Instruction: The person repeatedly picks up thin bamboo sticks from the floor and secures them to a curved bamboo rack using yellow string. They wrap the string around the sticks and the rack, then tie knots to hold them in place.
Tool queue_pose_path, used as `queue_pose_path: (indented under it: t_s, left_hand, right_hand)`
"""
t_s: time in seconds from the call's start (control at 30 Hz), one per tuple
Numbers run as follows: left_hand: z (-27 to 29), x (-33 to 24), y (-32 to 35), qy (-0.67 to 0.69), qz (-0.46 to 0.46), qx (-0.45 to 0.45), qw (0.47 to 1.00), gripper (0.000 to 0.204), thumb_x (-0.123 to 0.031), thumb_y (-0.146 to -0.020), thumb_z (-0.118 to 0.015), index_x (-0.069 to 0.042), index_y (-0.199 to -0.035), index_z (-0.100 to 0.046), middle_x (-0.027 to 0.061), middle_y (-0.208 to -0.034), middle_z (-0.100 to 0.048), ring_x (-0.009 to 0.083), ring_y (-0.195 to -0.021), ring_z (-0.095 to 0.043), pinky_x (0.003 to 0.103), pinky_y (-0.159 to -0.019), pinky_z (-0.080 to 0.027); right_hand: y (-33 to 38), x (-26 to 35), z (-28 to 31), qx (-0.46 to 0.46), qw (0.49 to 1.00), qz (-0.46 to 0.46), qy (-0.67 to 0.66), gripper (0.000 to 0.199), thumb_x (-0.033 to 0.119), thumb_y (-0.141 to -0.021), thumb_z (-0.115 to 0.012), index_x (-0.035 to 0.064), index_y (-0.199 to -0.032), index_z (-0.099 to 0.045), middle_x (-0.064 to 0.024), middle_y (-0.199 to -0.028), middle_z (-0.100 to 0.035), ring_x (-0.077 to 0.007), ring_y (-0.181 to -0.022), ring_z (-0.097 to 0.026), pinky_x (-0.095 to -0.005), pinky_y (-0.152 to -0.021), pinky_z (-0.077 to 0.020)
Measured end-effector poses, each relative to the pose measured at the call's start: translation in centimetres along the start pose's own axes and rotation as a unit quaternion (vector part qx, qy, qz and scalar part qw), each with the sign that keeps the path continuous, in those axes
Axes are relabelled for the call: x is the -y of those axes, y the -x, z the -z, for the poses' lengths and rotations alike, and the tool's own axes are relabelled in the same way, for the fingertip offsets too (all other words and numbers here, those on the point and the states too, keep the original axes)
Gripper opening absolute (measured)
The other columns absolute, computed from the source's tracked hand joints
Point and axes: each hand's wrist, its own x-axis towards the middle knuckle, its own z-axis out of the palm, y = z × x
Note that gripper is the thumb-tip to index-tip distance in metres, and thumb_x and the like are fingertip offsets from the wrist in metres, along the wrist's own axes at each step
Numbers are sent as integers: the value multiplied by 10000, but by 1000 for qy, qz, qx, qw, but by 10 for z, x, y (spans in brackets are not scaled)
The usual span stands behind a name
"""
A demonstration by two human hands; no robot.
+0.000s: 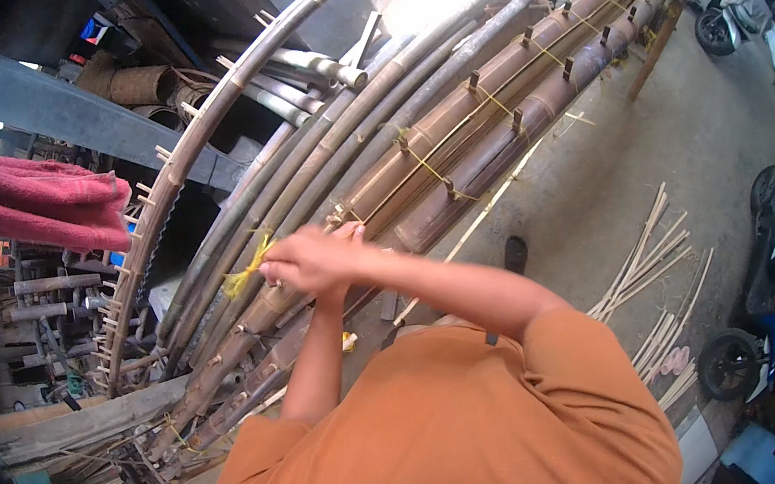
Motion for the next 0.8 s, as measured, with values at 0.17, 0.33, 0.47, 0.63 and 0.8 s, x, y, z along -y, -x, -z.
queue_pose_path:
  t_s: [0.17, 0.33, 0.47, 0.63, 0.8]
  left_hand:
    - [25, -47, -22, 15, 180, 91, 979, 278, -236, -977, -490, -15, -1083, -621, 275, -994, -636, 461, -974, -597, 481, -829, -477]
    - [28, -51, -15, 79, 129, 14, 988, 267, -250, -982, -497, -27, -1013, -641, 240, -863, -650, 443, -853, -634, 474, -716, -494]
    - [23, -53, -16, 23, 133, 24, 991, 238, -230, -976, -529, -29, -1001, -654, 212, -867, -662, 358, -822, -672, 406, -715, -502]
    - [46, -76, -64, 191, 136, -39, 971, 275, -223, -1011, -512, -6, -990, -680, 51, -762, -677, 102, -668, -580, 257, -627, -460]
    - [39, -5, -156, 156, 162, -53, 973, 272, -225, -1002, -513, -19, -973, -688, 41, -674, -632, 129, -560, -548, 286, -548, -432]
  right_hand:
    - [-9, -111, 41, -136, 916, -190, 327, 571, 521, -986, -414, 42, -857, -697, -103, -804, -659, -205, -758, -621, -344, -753, -477]
    - [30, -7, 70, -8, 975, -125, -185, 463, 390, -981, -536, 38, -684, -578, -23, -669, -558, -114, -653, -522, -289, -601, -429]
    - [154, -72, -24, 113, 976, -173, 74, 419, 341, -966, -522, -2, -746, -620, -217, -699, -618, -410, -638, -564, -472, -652, -476]
    - [148, -101, -52, 21, 975, -221, 29, 410, 347, -958, -495, 13, -784, -657, -232, -768, -642, -433, -761, -617, -516, -698, -484]
    - [181, -98, -45, -17, 975, -176, 132, 395, 340, -939, -528, 8, -756, -637, -230, -755, -628, -438, -736, -594, -502, -674, -472]
